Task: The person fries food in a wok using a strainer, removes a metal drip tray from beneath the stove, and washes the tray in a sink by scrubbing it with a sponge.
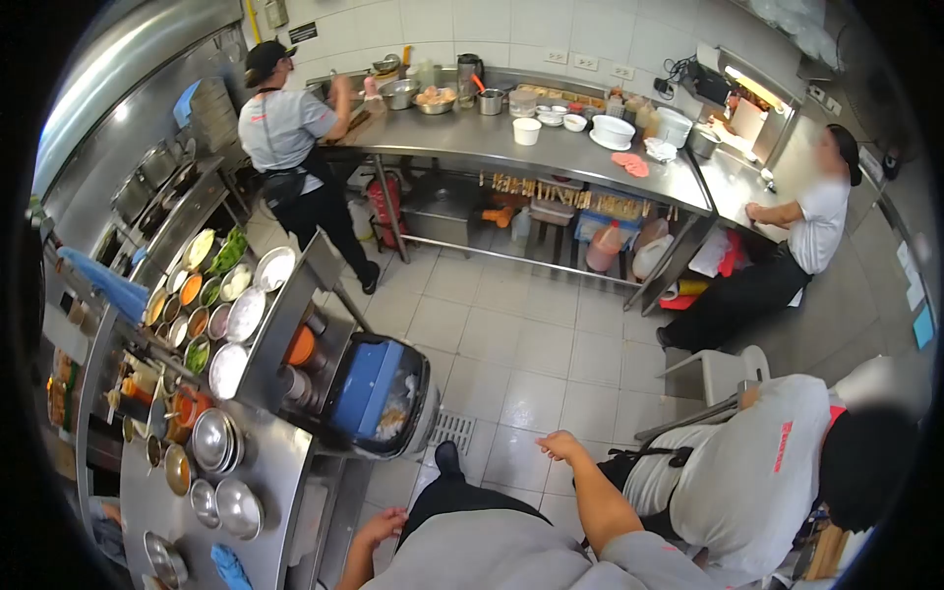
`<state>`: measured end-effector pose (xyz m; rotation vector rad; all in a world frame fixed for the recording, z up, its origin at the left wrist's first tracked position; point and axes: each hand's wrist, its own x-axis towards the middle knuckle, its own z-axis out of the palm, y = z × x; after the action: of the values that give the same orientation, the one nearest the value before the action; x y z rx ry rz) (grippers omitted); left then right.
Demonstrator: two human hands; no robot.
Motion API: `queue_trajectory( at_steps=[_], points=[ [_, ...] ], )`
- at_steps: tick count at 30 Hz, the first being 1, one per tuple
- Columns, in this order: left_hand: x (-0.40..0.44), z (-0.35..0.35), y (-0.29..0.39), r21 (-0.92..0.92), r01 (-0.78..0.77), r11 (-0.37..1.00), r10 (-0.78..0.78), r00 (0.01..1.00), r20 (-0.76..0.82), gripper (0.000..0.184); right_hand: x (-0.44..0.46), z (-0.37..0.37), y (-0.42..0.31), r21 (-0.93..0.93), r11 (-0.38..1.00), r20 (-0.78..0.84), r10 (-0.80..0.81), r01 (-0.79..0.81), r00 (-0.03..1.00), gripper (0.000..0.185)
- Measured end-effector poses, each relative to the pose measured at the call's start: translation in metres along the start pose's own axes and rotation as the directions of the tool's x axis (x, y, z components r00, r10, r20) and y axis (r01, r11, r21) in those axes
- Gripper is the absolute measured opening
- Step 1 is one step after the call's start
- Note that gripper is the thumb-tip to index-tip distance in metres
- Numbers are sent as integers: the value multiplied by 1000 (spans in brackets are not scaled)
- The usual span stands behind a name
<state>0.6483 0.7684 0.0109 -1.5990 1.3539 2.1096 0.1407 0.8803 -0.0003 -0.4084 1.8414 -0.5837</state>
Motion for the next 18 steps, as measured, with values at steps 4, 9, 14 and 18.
queue_trajectory(
  at_steps=[4,9,14,18],
  points=[
    [25,6,123,22,-141,990,138,984,108,53,3,-50,-19,164,985,-130,-39,60,991,38],
    [63,25,253,-96,-301,949,316,909,272,52,48,-79,11,157,985,-94,92,-76,991,54],
    [127,33,363,-60,-318,946,316,868,383,48,28,-111,20,152,974,-111,185,-167,976,32],
    [182,38,448,100,-382,919,320,868,380,46,22,-132,33,335,926,-284,276,-175,918,21]
  ],
)
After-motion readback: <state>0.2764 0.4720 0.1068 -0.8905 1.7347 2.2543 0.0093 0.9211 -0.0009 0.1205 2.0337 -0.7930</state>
